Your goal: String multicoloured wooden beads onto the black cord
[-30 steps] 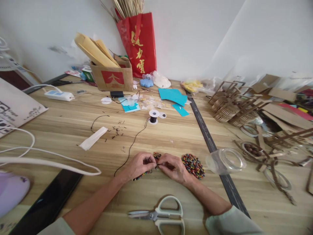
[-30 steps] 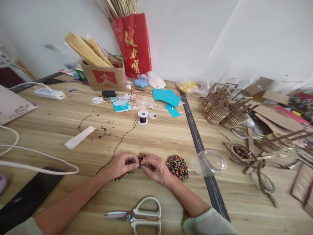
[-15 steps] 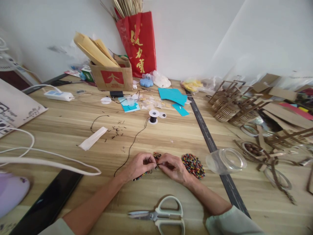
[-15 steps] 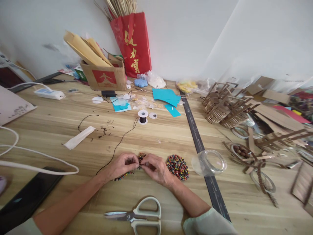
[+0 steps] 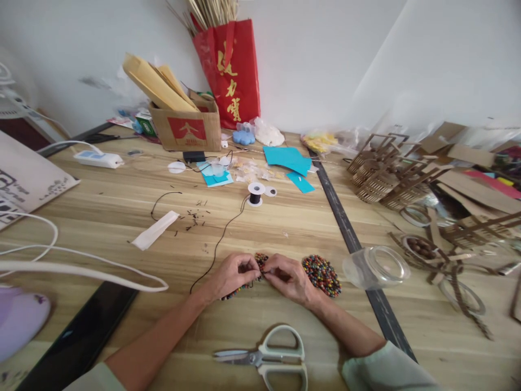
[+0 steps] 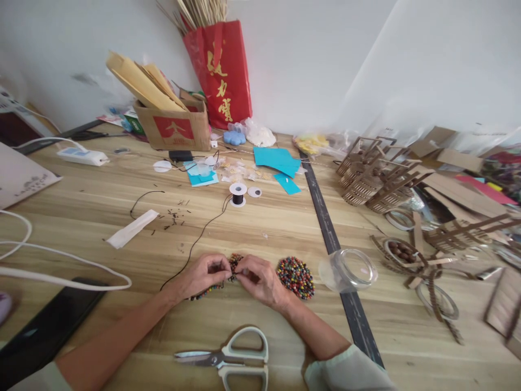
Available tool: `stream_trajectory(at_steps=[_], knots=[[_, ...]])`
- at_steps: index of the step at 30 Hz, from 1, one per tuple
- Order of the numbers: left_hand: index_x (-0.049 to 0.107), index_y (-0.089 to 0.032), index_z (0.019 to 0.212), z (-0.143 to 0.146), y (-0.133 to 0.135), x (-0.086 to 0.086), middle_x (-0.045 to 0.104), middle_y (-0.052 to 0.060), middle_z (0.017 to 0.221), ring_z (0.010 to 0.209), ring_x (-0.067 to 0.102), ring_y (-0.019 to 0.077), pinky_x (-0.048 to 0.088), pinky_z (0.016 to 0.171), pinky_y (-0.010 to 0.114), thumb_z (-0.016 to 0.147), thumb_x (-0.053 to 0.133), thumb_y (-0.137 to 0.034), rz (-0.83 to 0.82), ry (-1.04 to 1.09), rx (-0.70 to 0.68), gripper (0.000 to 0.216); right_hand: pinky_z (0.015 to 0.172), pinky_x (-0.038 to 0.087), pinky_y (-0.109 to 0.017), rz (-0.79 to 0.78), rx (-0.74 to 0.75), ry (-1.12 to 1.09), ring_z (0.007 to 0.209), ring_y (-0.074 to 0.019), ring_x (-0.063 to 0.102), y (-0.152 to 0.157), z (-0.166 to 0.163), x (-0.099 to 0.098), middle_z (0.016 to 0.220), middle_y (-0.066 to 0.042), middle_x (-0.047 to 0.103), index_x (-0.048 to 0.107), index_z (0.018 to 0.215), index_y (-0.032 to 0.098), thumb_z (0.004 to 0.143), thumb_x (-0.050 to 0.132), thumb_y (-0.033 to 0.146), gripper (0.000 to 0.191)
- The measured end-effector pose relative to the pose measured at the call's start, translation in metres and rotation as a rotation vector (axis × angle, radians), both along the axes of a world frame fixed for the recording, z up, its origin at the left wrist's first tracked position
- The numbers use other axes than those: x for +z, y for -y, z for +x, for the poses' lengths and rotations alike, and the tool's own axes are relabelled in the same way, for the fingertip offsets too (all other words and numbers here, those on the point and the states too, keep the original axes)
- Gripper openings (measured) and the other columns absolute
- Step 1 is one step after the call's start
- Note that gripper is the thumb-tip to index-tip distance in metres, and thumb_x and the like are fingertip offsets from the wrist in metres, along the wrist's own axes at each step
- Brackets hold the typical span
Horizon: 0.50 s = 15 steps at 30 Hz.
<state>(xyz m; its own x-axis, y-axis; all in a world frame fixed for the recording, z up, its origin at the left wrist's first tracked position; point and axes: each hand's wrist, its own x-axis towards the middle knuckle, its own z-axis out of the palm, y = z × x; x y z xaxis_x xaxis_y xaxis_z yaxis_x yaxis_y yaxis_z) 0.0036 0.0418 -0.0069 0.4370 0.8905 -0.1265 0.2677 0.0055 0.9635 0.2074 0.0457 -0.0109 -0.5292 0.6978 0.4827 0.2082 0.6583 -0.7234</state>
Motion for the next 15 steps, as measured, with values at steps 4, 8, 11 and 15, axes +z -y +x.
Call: stream_trajectory(at_steps=[4, 8, 11, 15], knots=[[0.06, -0.015, 0.071, 0.0, 0.0, 0.0021, 0.052, -0.003, 0.061, 0.058, 0.045, 0.0107, 0.037, 0.056, 0.021, 0.076, 0.06, -0.028, -0.011, -0.005, -0.006, 0.014, 0.06, 0.05, -0.024, 0.009, 0.001, -0.009, 0.069, -0.0153, 0.063, 0.0001, -0.0004, -0.0003, 0.078, -0.007, 0.067, 0.064, 0.09, 0.016, 0.095, 0.057, 0.025, 0.012], [0.061, -0.015, 0.072, 0.0, 0.0004, 0.0037, 0.053, -0.003, 0.062, 0.059, 0.046, 0.0108, 0.037, 0.056, 0.021, 0.077, 0.059, -0.027, -0.002, -0.015, -0.011, 0.013, 0.06, 0.05, -0.025, 0.002, 0.001, -0.013, 0.07, -0.0158, 0.063, 0.0004, -0.0004, 0.0002, 0.078, -0.007, 0.066, 0.064, 0.09, 0.016, 0.094, 0.058, 0.022, 0.01], [0.061, -0.014, 0.073, -0.0002, 0.0007, 0.0025, 0.053, -0.003, 0.062, 0.058, 0.046, 0.0107, 0.037, 0.056, 0.021, 0.077, 0.059, -0.027, -0.004, -0.017, -0.013, 0.013, 0.061, 0.05, -0.025, 0.001, 0.004, -0.015, 0.071, -0.0162, 0.063, 0.0004, -0.0007, 0.001, 0.078, -0.007, 0.066, 0.064, 0.089, 0.016, 0.094, 0.058, 0.023, 0.01], [0.062, -0.014, 0.074, -0.001, -0.0002, -0.0007, 0.054, -0.003, 0.062, 0.058, 0.046, 0.0105, 0.037, 0.057, 0.021, 0.078, 0.059, -0.027, -0.009, -0.004, -0.013, 0.014, 0.062, 0.05, -0.024, 0.004, 0.014, -0.022, 0.071, -0.0163, 0.064, 0.0004, -0.0008, 0.0003, 0.077, -0.007, 0.066, 0.064, 0.089, 0.016, 0.094, 0.058, 0.022, 0.01]])
